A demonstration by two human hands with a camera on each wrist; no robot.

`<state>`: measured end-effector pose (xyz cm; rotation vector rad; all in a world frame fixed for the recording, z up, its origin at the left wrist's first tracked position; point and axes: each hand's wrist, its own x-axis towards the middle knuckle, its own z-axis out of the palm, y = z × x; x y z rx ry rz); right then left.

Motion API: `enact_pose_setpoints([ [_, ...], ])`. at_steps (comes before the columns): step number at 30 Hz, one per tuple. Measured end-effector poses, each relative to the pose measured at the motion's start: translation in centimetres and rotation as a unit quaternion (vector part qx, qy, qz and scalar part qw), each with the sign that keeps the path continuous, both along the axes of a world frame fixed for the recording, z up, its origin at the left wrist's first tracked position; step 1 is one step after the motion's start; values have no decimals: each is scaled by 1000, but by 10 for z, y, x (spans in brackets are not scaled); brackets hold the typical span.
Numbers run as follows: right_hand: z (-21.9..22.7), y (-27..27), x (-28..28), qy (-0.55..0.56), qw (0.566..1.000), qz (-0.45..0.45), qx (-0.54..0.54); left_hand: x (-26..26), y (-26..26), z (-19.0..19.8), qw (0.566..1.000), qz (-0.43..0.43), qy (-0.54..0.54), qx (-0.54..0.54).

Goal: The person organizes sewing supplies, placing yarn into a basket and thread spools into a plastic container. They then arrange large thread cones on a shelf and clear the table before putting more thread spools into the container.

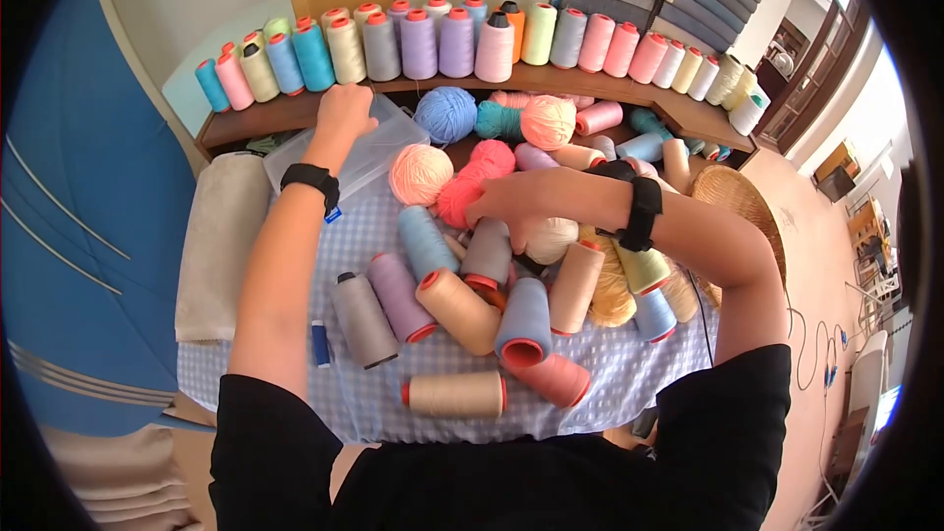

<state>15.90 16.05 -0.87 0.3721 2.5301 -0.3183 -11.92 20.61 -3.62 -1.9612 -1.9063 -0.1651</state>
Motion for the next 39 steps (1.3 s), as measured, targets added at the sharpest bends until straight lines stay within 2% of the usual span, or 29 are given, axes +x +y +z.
enact_pose_setpoints([
  [4,17,5,2,24,1000,14,8,-1,1,-1,1000,0,-1,3],
  [7,46,9,12,79,997,-17,-21,-2,1,-2,1000,-2,-1,10],
  [9,72,18,25,174,981,-83,-9,-1,0,-2,1000,-4,-2,11],
  [11,99,35,38,189,969,-160,0,0,-1,-1,1000,-2,-6,8],
  [13,110,56,51,225,937,-267,0,1,-1,-1,1000,1,-7,11],
  [14,114,66,53,226,937,-266,2,1,-2,0,1000,4,-6,12],
  [16,120,85,55,232,895,-362,119,3,-3,0,1000,5,-6,15],
  [17,119,93,54,233,895,-360,119,4,-4,0,1000,5,-7,17],
  [19,111,113,52,274,859,-375,215,6,-5,1,1000,10,-9,16],
  [21,93,151,52,292,850,-380,221,7,-6,1,1000,15,-11,14],
  [23,85,165,48,311,839,-385,226,5,-5,0,1000,6,-11,14],
  [25,82,168,43,308,844,-426,107,3,-4,-1,1000,6,-9,20],
  [26,75,171,38,337,822,-441,127,4,-5,0,1000,5,-9,23],
  [27,72,176,40,337,822,-441,128,5,-4,1,1000,4,-10,23],
  [29,67,179,43,386,802,-449,81,5,-5,1,1000,7,-13,22],
  [33,56,189,51,377,788,-484,55,6,-3,1,1000,11,-23,10],
  [35,42,191,50,477,719,-506,5,7,-3,1,1000,15,-15,10],
  [36,42,190,51,476,719,-506,5,6,-4,0,1000,16,-16,9],
  [38,44,186,54,392,748,-536,10,6,-4,1,1000,16,-14,16],
  [39,46,183,55,394,747,-535,13,7,-3,3,1000,15,-14,20],
])
